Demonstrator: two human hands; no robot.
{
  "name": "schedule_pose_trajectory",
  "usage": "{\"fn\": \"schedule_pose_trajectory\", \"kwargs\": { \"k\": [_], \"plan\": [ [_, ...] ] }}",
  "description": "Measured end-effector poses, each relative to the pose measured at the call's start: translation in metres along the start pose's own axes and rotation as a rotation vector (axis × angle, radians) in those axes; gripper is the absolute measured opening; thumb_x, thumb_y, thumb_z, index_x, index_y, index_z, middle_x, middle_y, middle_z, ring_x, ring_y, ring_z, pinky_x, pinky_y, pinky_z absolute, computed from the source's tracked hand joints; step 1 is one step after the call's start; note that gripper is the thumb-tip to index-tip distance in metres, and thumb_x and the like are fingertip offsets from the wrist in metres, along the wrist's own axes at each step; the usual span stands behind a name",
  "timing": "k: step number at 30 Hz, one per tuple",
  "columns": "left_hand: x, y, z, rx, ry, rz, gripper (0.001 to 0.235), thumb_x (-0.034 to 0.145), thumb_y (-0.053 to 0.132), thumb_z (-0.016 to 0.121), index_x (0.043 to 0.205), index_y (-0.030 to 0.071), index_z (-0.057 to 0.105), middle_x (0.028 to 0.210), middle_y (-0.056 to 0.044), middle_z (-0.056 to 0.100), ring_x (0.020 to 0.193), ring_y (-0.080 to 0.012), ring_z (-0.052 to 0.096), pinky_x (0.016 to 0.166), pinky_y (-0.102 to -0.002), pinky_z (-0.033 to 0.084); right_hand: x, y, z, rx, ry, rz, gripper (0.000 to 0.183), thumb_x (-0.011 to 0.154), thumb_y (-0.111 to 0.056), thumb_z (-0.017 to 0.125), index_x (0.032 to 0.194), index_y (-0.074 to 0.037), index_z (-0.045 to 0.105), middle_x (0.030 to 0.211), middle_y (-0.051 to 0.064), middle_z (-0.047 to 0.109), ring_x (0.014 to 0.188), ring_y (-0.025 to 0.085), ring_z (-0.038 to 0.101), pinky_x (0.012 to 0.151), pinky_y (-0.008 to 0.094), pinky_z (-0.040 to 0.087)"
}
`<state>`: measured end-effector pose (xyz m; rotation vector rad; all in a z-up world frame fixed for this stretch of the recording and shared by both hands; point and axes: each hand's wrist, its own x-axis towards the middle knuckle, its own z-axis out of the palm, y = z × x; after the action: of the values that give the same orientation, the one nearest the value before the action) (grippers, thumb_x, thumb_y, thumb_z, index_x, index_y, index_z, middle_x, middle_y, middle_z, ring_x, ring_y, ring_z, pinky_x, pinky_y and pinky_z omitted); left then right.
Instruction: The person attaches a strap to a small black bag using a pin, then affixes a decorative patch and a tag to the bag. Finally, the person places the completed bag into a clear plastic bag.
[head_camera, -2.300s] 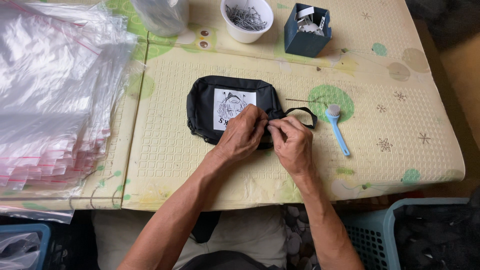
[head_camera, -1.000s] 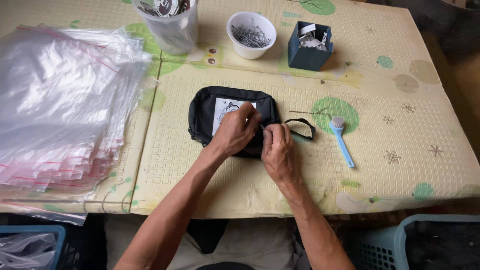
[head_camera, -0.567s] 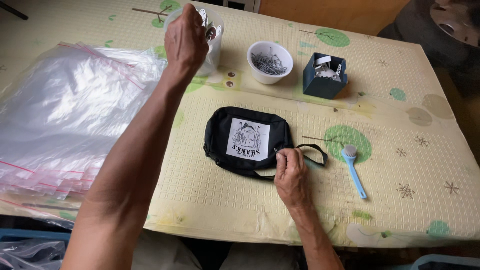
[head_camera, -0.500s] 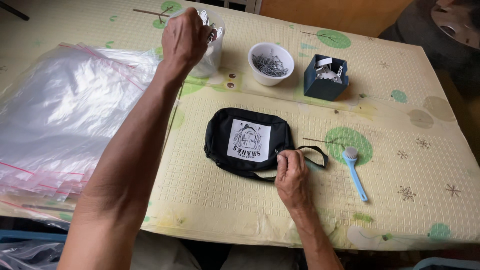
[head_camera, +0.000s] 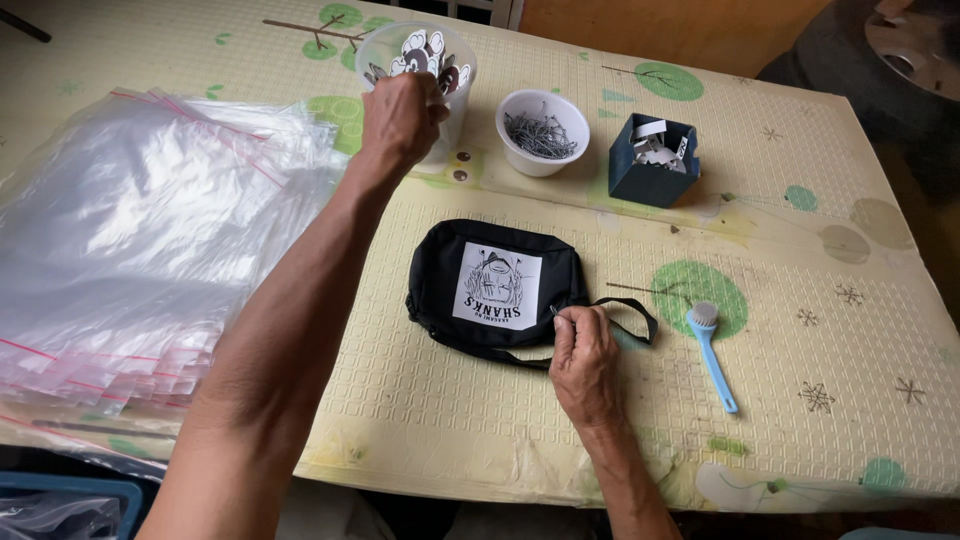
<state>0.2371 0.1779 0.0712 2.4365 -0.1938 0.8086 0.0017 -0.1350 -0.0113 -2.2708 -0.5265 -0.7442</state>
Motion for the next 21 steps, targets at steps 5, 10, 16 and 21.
{"fn": "schedule_pose_trajectory", "kwargs": {
  "k": [5, 10, 16, 21],
  "plan": [
    [0.006, 0.04, -0.04, 0.073, -0.127, -0.138, 0.019, 0.082, 0.026, 0.088, 0.091, 0.015, 0.076, 0.095, -0.003, 0.079, 0.094, -0.0255, 0.073, 0.083, -0.067, 0.033, 0.0, -0.002, -0.002, -0.006, -0.008, 0.015, 0.011, 0.104, -0.01, 0.052, 0.099, -0.001, 0.057, 0.093, 0.014, 0.059, 0.084, 0.031, 0.059, 0.076, 0.044, 0.05],
    [0.039, 0.011, -0.031, 0.175, 0.098, -0.127, 0.027, 0.078, -0.008, 0.065, 0.073, 0.017, 0.071, 0.076, 0.004, 0.076, 0.07, -0.02, 0.07, 0.076, -0.059, 0.048, -0.002, -0.001, 0.0, -0.009, 0.001, 0.009, 0.012, 0.104, -0.01, 0.051, 0.098, -0.002, 0.057, 0.092, 0.013, 0.058, 0.083, 0.031, 0.059, 0.074, 0.044, 0.05],
    [0.069, 0.009, -0.011, 0.202, 0.065, -0.256, 0.01, 0.073, 0.005, 0.067, 0.076, 0.008, 0.059, 0.075, -0.017, 0.068, 0.064, -0.0403, 0.064, 0.051, -0.052, 0.046, 0.002, -0.004, -0.002, -0.003, -0.005, 0.023, 0.012, 0.105, -0.011, 0.051, 0.1, -0.002, 0.057, 0.093, 0.013, 0.057, 0.083, 0.031, 0.058, 0.075, 0.044, 0.049],
    [0.07, -0.002, 0.019, 0.269, 0.108, -0.34, 0.033, 0.069, -0.02, 0.06, 0.096, -0.002, 0.06, 0.068, -0.007, 0.06, 0.057, -0.0203, 0.05, 0.043, -0.043, 0.04, 0.001, -0.001, -0.001, 0.017, 0.003, 0.012, 0.013, 0.105, -0.012, 0.05, 0.1, -0.002, 0.057, 0.093, 0.013, 0.057, 0.084, 0.03, 0.058, 0.075, 0.043, 0.05]
  ]
}}
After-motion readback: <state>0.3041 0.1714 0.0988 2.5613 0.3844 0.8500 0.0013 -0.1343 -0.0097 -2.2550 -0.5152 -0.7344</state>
